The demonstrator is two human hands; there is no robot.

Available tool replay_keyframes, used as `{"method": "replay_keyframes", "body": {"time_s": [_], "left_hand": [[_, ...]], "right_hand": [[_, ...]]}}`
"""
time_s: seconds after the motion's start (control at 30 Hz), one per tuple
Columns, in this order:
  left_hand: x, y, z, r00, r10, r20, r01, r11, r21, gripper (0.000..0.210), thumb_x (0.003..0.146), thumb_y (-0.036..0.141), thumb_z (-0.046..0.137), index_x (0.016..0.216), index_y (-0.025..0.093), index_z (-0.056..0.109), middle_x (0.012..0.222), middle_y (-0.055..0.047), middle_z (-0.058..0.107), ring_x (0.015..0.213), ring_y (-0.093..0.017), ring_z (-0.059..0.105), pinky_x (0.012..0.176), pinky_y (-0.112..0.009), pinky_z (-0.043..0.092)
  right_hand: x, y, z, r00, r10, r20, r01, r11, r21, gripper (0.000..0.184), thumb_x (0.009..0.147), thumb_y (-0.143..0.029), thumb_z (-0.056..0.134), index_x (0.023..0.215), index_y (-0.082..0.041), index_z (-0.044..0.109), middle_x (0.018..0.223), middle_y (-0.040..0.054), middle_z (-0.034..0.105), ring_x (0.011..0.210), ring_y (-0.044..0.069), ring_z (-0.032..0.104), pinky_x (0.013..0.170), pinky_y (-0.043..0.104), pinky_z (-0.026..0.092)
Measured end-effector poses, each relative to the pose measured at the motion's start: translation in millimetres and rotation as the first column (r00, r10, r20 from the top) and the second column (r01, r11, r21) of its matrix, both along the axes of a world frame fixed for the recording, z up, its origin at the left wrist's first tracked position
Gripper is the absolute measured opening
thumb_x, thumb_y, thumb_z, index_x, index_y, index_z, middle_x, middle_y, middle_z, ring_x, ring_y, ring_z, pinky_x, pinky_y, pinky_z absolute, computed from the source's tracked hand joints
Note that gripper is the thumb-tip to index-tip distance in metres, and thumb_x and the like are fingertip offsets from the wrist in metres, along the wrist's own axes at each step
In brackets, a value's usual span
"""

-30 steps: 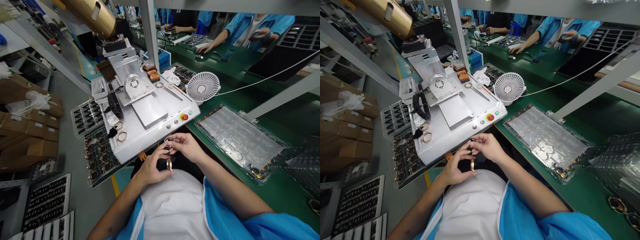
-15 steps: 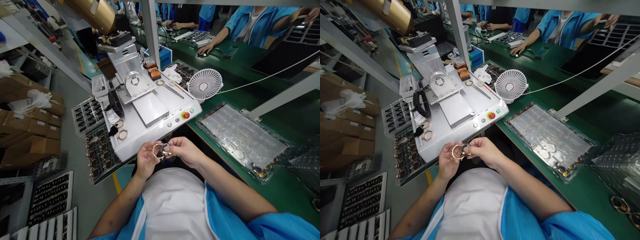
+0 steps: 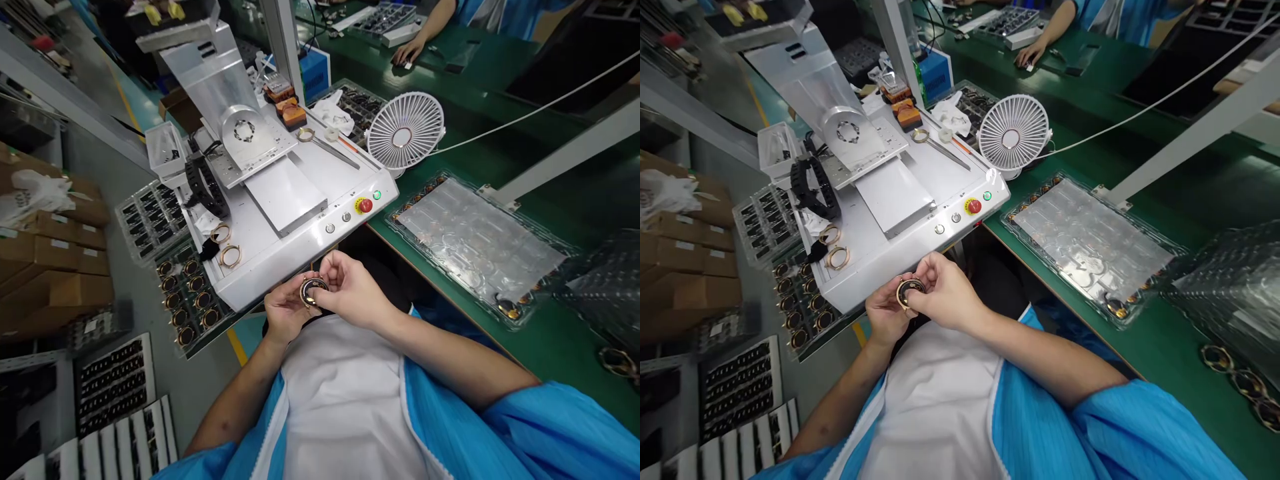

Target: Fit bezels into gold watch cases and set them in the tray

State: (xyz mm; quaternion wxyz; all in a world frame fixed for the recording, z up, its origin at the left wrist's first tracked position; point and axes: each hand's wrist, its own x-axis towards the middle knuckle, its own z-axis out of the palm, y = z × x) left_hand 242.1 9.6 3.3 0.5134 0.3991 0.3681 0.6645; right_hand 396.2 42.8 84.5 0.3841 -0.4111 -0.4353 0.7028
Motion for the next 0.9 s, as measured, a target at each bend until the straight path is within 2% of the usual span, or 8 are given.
{"method": "replay_keyframes", "body": {"time_s": [0.43,0.53,0.6,0.7,0.8,0.9], "left_hand": [[0.7,0.7,-7.6,0.997,0.044,-0.061,-0.044,0.999,-0.011,0.059,0.047,0.031,0.105,0.102,0.033,0.083,0.105,-0.002,0.084,0.093,-0.024,0.081,0.084,-0.037,0.068],[0.1,0.3,-8.3,0.997,0.039,-0.065,-0.038,0.999,0.02,0.058,0.051,0.031,0.103,0.105,0.033,0.083,0.109,-0.003,0.083,0.097,-0.026,0.081,0.086,-0.037,0.068],[0.4,-0.9,-7.8,0.997,0.01,-0.074,-0.005,0.998,0.068,0.055,0.057,0.026,0.101,0.109,0.034,0.082,0.111,-0.004,0.082,0.097,-0.026,0.081,0.086,-0.037,0.068],[1.3,-3.5,-6.6,0.989,-0.043,-0.142,0.06,0.991,0.12,0.057,0.061,0.018,0.099,0.112,0.033,0.081,0.115,-0.006,0.081,0.1,-0.027,0.08,0.09,-0.038,0.067],[1.6,-5.0,-5.9,0.971,-0.07,-0.228,0.106,0.983,0.148,0.06,0.062,0.013,0.097,0.115,0.033,0.08,0.115,-0.007,0.08,0.103,-0.028,0.08,0.094,-0.037,0.066],[2.5,-2.5,-5.6,0.961,-0.072,-0.268,0.109,0.986,0.124,0.057,0.064,0.012,0.095,0.115,0.032,0.08,0.115,-0.007,0.08,0.107,-0.028,0.079,0.097,-0.037,0.065]], "right_hand": [[0.3,1.2,-10.0,0.999,-0.001,-0.049,0.001,1.0,-0.012,0.034,0.067,-0.02,0.077,0.084,-0.022,0.048,0.06,-0.0104,0.061,0.052,0.009,0.061,0.049,0.019,0.044],[3.2,3.4,-14.2,0.994,0.019,-0.105,-0.031,0.993,-0.114,0.044,0.064,-0.027,0.087,0.083,-0.022,0.047,0.062,-0.0075,0.067,0.052,0.012,0.065,0.052,0.021,0.051],[7.8,4.0,-18.3,0.99,0.077,-0.117,-0.1,0.972,-0.212,0.052,0.059,-0.036,0.094,0.082,-0.02,0.051,0.062,-0.0033,0.07,0.053,0.014,0.068,0.052,0.023,0.057],[16.1,1.6,-28.1,0.984,0.15,-0.092,-0.17,0.95,-0.262,0.055,0.055,-0.045,0.099,0.073,-0.017,0.056,0.058,0.0012,0.07,0.049,0.012,0.065,0.048,0.021,0.056],[20.0,-2.4,-41.4,0.983,0.109,-0.147,-0.146,0.95,-0.277,0.06,0.054,-0.053,0.099,0.064,-0.017,0.052,0.056,0.0008,0.069,0.042,0.01,0.06,0.042,0.02,0.056],[15.4,-2.3,-51.8,0.976,0.063,-0.211,-0.128,0.942,-0.311,0.062,0.052,-0.054,0.1,0.063,-0.017,0.052,0.057,-0.0006,0.068,0.041,0.01,0.059,0.041,0.023,0.058]]}}
